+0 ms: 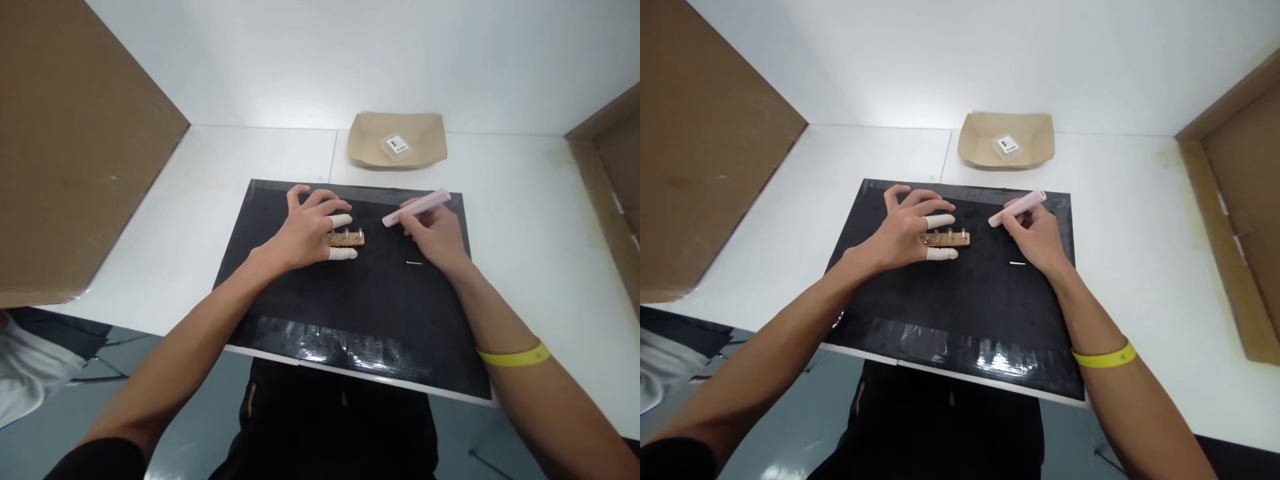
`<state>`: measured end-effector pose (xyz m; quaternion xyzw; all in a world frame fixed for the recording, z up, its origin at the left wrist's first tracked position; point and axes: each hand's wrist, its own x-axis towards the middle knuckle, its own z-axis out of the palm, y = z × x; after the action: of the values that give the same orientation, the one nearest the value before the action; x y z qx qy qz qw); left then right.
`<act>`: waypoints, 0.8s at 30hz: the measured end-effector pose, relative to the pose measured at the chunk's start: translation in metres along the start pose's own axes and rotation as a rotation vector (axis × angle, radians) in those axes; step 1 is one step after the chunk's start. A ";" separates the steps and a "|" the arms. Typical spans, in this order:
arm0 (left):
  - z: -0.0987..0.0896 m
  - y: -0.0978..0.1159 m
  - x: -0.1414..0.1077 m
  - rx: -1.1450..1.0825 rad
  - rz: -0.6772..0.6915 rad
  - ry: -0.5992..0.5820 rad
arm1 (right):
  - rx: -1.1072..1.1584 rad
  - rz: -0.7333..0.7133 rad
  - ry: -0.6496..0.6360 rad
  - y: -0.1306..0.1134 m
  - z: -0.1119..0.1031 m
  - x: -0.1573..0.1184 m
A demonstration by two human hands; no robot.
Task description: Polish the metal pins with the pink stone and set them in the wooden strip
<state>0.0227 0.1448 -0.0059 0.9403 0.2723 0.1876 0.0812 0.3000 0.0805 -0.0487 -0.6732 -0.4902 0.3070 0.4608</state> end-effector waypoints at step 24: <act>0.002 0.001 0.003 -0.046 -0.018 -0.027 | -0.007 -0.013 0.000 -0.001 0.001 -0.001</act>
<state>0.0266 0.1452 -0.0064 0.9381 0.2754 0.1804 0.1079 0.2988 0.0798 -0.0481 -0.6716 -0.4956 0.3022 0.4605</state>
